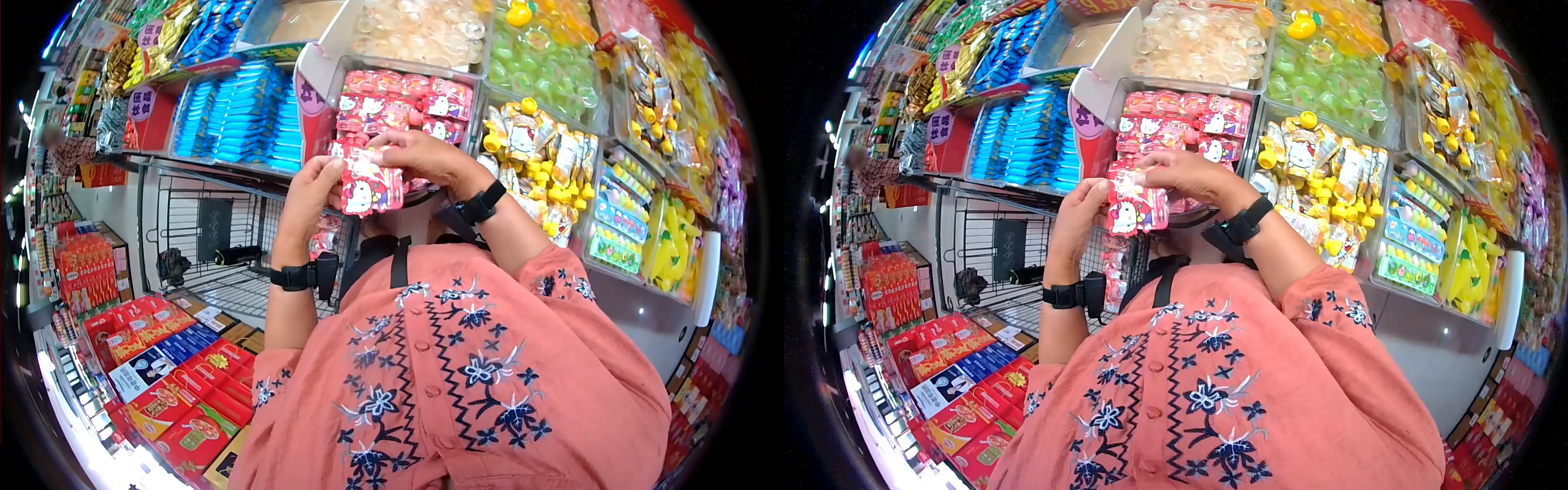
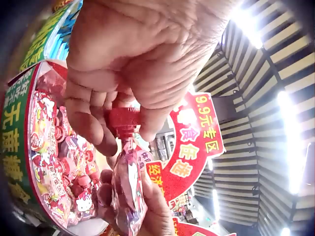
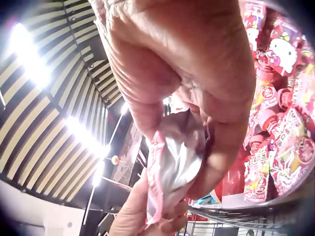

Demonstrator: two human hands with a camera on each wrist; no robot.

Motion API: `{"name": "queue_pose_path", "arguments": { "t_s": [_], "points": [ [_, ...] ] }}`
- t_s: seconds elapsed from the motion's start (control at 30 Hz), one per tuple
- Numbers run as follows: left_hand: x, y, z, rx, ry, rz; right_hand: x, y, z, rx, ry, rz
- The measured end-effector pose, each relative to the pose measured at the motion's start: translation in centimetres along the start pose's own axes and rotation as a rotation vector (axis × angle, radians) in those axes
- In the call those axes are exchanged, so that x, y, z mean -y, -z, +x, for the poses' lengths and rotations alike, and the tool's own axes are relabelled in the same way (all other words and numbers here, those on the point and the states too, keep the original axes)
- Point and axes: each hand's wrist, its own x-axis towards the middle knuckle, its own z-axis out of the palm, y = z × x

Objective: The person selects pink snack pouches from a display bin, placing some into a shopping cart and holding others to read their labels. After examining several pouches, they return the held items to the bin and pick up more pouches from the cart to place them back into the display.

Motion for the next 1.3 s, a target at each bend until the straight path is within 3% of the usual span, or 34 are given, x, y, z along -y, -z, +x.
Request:
{"name": "queue_pose_path", "arguments": {
  "t_s": [0.07,0.2,0.33,0.43,0.53,0.63,0.77,0.93,1.0,1.1,1.13,1.23,1.3],
  "points": [
    [0.4,0.0,0.3,0.002,0.033,-0.025,0.0,-0.1,-0.4,-0.113,0.005,0.160],
    [1.6,-0.6,1.1,0.176,0.173,0.108,-2.1,1.6,0.5,-0.259,0.156,0.131],
    [2.7,-1.4,1.5,0.174,0.258,0.007,-3.9,3.0,1.0,-0.285,0.088,0.099],
    [3.5,-1.4,2.0,0.142,0.217,-0.100,-4.2,3.0,0.9,-0.288,0.065,0.150],
    [3.3,-0.5,2.2,0.047,0.154,-0.048,-3.7,2.9,0.6,-0.169,0.000,0.004],
    [3.1,0.2,2.4,-0.063,0.088,-0.050,-3.4,2.1,0.3,-0.055,-0.130,0.047],
    [2.6,0.7,2.4,-0.053,0.020,0.015,-3.5,1.3,1.2,0.068,-0.188,-0.069],
    [1.2,0.5,4.6,0.025,-0.068,0.245,-1.8,-0.5,1.2,0.039,-0.161,-0.151],
    [0.6,0.3,5.6,-0.067,-0.131,0.171,-2.1,-0.4,2.0,0.067,-0.125,-0.077],
    [0.0,1.1,6.0,-0.184,-0.200,0.206,-2.8,-0.3,3.5,-0.065,-0.037,0.168],
    [0.2,1.7,6.0,-0.206,-0.194,0.208,-2.6,-0.7,3.8,-0.225,0.028,0.185],
    [1.8,2.8,5.3,-0.249,-0.187,0.183,-1.1,-0.9,4.4,-0.294,0.082,0.286],
    [2.9,3.2,4.7,-0.268,-0.199,0.141,-2.1,0.5,6.6,-0.352,0.092,0.164]
  ]
}}
